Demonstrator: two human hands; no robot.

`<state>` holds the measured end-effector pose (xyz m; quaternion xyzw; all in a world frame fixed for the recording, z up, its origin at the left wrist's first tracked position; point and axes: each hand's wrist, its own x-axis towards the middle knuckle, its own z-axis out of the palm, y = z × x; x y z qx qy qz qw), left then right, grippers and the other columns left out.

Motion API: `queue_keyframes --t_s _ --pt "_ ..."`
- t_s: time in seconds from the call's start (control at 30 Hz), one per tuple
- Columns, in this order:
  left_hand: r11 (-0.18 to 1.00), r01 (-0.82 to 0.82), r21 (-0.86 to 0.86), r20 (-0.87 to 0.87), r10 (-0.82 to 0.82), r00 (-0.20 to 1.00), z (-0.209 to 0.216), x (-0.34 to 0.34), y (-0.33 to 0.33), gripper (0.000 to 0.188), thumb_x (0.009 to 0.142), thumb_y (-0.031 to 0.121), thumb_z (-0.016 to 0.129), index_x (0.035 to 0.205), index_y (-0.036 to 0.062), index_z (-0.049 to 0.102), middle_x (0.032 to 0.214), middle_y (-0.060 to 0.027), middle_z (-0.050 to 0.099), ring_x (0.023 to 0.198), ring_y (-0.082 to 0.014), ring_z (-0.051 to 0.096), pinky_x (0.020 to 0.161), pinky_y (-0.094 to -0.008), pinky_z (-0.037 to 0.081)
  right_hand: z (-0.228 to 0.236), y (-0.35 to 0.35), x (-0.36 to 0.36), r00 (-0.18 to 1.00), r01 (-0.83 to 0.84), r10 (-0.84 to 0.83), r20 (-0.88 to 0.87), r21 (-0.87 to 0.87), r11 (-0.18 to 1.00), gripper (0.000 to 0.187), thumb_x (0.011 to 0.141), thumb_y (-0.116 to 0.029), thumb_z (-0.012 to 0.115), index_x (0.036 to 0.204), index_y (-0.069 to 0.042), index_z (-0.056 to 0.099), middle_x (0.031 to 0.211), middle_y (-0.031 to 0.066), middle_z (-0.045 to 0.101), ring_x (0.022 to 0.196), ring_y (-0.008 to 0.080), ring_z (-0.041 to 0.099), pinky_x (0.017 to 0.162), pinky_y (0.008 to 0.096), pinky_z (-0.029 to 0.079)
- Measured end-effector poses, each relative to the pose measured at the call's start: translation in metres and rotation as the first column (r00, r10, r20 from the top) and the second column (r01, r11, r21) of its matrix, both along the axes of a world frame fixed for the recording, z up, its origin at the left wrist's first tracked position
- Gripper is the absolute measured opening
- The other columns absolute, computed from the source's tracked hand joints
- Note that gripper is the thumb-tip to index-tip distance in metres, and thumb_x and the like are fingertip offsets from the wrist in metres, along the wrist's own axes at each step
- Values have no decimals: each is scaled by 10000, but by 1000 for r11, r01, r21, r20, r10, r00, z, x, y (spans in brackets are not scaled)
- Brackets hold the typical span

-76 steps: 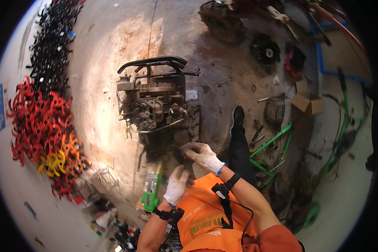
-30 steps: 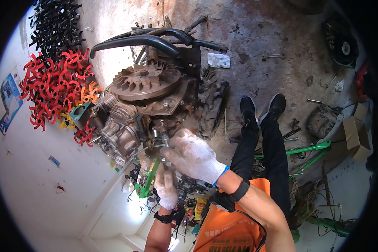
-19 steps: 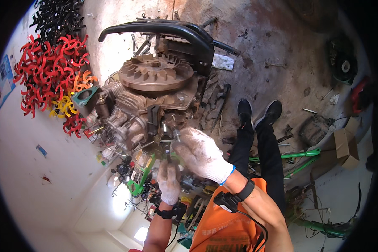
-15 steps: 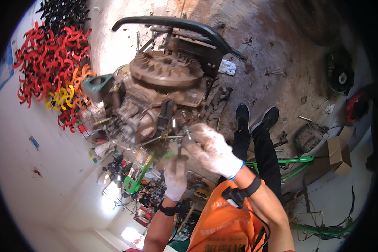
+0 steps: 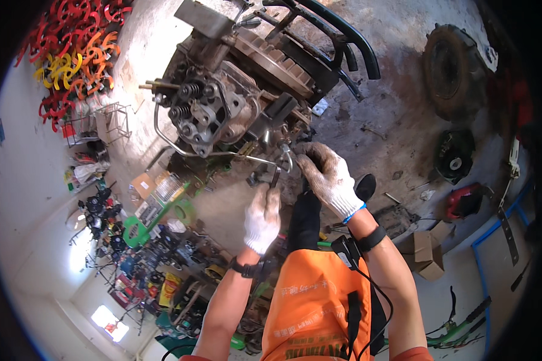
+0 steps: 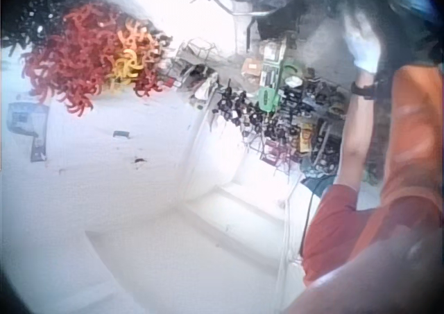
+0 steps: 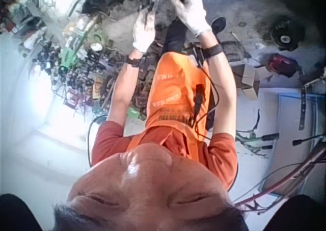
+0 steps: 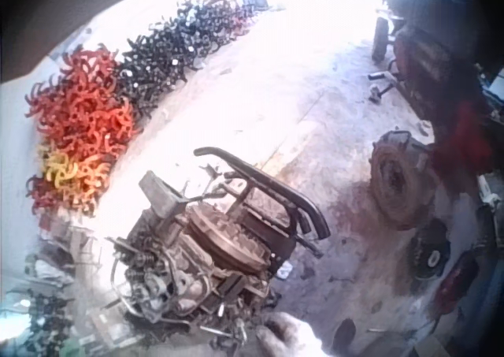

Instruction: The person disassembles a small engine mounted on a green frame. They remove bolts and detach the cylinder head, then separate the crankcase halves and extract the crankshaft and internal components, placing parts on the floor.

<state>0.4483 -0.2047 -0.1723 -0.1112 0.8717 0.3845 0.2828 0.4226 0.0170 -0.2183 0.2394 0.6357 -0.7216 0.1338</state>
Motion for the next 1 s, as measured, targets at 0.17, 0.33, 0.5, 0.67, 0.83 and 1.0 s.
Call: queue_keyframes --t_s 0.17,0.33,0.5,0.67,0.83,1.0 --pt "994 -50 97 -216 70 974 -40 -21 35 300 1157 226 643 1262 -55 660 1079 -58 727 955 -95 636 824 -240 525 0 15 -6 996 -51 58 -68 110 993 297 1059 -158 703 1323 -27 733 1175 157 790 1067 251 723 963 384 584" --pt "993 -8 116 -203 32 979 -23 -39 33 305 1147 263 634 1130 -34 699 843 -144 688 717 -227 588 677 -415 504 2 6 -12 998 -9 13 -55 77 997 311 1062 -179 707 1337 -36 727 1182 166 795 1060 271 730 957 392 586" --pt "979 195 55 -210 -180 961 -4 -56 19 214 1138 195 655 1120 -10 709 881 -34 660 765 -111 563 659 -305 455 -1 6 -19 993 -8 14 -115 48 999 334 1036 -216 715 1330 -60 739 1220 228 779 1115 402 763 971 455 595" --pt "997 74 7 -106 -73 992 7 -50 25 258 1133 218 646 1138 -33 702 868 -76 713 735 -148 602 658 -363 498 -25 19 -33 984 -65 47 -171 -102 993 306 1022 -225 741 1255 -27 757 1137 220 785 1036 392 776 908 453 606" --pt "995 97 -27 -175 -100 979 19 -55 30 223 1113 148 633 1099 -20 779 831 -107 719 695 -167 611 661 -341 499 -48 28 -44 960 -182 147 -237 -133 974 320 980 -245 829 1200 -19 771 1041 211 785 937 344 784 861 423 617" --pt "979 -34 199 -85 52 995 -15 -29 56 256 1181 244 587 1125 2 650 847 16 599 669 -64 497 585 -235 391 -56 39 -62 911 -298 273 -311 -37 954 297 950 -285 855 1070 -15 818 921 197 771 805 301 765 738 428 589"
